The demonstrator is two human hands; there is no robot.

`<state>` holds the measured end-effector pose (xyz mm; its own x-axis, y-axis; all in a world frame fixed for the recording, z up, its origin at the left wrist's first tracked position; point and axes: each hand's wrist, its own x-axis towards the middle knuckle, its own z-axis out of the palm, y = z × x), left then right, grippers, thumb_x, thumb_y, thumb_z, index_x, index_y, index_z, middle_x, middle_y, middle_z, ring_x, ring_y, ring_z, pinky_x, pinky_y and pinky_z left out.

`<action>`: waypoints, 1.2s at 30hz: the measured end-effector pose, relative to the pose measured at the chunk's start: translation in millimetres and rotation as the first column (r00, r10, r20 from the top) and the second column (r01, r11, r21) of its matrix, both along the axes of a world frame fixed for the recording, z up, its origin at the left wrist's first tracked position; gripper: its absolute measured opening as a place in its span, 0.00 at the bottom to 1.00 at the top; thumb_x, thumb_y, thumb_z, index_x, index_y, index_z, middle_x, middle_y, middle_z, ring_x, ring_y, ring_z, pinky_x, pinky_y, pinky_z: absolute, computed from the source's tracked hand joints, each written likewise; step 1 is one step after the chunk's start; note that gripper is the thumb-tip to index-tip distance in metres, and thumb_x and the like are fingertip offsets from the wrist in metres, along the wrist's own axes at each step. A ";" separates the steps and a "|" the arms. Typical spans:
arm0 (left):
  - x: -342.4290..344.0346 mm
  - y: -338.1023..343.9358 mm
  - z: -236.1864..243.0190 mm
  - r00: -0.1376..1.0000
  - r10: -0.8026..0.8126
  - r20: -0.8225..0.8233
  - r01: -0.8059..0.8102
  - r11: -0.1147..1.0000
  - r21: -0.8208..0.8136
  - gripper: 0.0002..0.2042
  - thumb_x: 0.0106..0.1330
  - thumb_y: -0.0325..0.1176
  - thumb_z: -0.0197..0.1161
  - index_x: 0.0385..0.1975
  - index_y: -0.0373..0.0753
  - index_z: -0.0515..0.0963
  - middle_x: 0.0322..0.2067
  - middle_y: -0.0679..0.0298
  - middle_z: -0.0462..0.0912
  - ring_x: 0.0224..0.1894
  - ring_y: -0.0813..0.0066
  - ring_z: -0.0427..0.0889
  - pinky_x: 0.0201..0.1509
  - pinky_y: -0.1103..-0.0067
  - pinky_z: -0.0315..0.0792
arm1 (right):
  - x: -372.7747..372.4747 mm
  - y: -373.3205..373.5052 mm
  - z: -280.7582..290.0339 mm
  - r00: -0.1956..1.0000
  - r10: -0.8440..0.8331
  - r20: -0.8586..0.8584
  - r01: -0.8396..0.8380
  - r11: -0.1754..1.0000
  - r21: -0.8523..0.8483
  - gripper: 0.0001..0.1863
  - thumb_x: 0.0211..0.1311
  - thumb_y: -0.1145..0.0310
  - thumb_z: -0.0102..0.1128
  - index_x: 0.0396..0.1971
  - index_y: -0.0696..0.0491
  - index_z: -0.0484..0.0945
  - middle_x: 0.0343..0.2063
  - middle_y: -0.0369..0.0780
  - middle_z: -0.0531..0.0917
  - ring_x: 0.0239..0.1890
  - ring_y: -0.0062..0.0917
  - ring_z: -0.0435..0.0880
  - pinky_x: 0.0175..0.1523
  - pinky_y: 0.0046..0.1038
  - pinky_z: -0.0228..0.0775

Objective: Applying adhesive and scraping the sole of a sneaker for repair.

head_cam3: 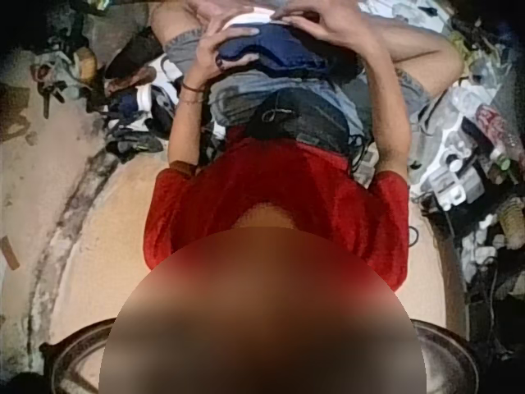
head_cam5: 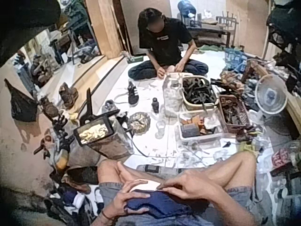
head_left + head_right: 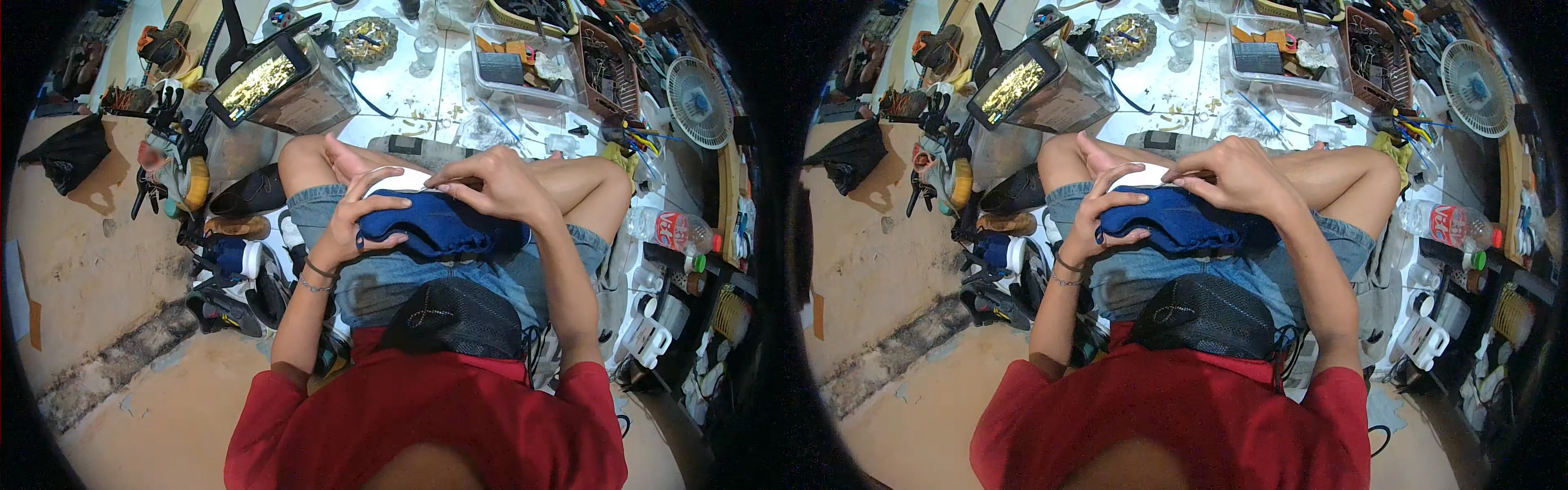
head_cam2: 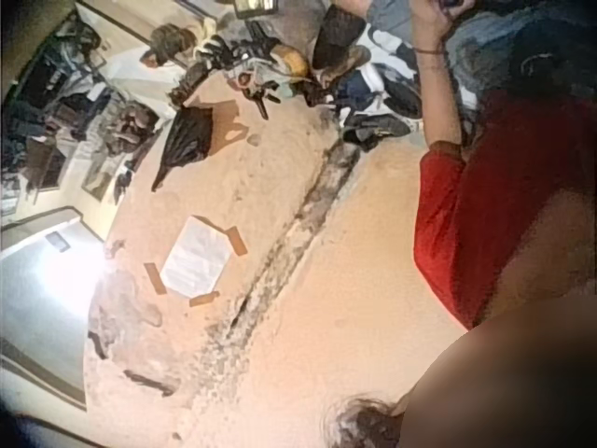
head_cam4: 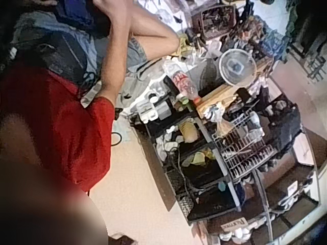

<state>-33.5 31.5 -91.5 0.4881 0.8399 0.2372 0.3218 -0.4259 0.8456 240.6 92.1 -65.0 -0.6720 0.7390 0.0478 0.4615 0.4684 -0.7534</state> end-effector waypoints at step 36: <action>-1.8 -5.0 -8.3 0.997 -0.046 0.061 0.047 0.999 -0.011 0.23 0.50 0.34 0.79 0.49 0.47 0.83 0.64 0.55 0.70 0.67 0.54 0.66 0.72 0.61 0.58 | 21.0 -10.5 13.5 0.997 -0.029 0.076 0.039 0.990 -0.134 0.10 0.64 0.63 0.61 0.41 0.44 0.87 0.25 0.43 0.86 0.26 0.32 0.86 0.35 0.32 0.77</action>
<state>-35.3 26.4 -99.8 0.5118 0.8198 0.2570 0.2499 -0.4283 0.8684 261.6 81.6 -51.5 -0.6442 0.7578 -0.1031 0.5324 0.3475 -0.7719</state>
